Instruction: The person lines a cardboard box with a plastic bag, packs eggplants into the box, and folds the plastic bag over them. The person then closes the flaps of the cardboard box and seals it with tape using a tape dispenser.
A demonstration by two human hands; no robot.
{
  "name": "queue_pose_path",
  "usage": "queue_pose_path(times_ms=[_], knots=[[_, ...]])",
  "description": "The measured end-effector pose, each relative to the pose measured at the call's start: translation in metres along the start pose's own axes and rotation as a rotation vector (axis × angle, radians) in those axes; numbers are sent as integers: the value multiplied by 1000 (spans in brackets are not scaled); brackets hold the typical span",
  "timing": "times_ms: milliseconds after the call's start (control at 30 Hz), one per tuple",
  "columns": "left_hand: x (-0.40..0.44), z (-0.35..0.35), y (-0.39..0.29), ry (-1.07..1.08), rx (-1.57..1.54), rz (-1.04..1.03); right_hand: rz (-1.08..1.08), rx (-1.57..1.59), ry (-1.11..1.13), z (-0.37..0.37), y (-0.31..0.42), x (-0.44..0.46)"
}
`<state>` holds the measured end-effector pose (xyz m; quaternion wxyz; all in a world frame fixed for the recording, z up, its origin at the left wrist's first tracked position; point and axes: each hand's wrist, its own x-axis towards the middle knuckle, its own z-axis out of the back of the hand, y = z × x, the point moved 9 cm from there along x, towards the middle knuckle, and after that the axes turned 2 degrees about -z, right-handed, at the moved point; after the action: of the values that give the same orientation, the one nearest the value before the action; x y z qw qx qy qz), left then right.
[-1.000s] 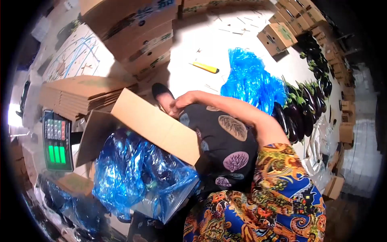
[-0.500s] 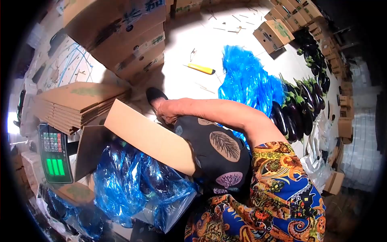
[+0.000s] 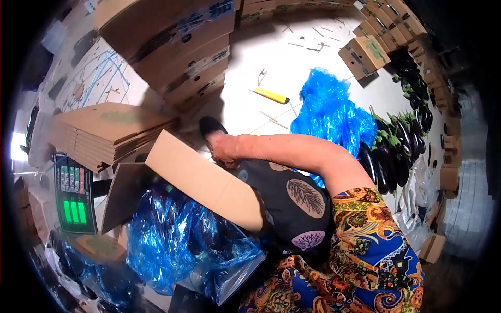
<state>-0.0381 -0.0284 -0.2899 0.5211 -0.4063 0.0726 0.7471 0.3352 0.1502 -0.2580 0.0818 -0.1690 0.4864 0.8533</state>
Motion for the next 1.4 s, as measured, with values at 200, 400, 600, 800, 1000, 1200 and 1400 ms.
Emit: queue_pose_path(times_ms=[200, 400, 600, 800, 1000, 1200, 1400], knots=[[-12, 0, 14, -10, -29, 10, -265, -48, -128, -45, -120, 44], [-37, 5, 24, -20, -82, 35, -684, 318, -560, 33, -14, -41], [-53, 8, 39, -25, -138, 79, -561, 239, -515, 65, 49, -44], [-61, 20, 66, -13, -180, 119, -765, 230, -558, 50, 19, -59], [-43, 145, 71, -203, -410, -12, -633, 88, -883, 74, 45, -132], [-111, 246, -151, -327, -397, -462, -493, 562, -779, 85, 223, -140], [-80, 184, -167, -34, 208, -476, -196, 242, -364, 38, 296, -62]])
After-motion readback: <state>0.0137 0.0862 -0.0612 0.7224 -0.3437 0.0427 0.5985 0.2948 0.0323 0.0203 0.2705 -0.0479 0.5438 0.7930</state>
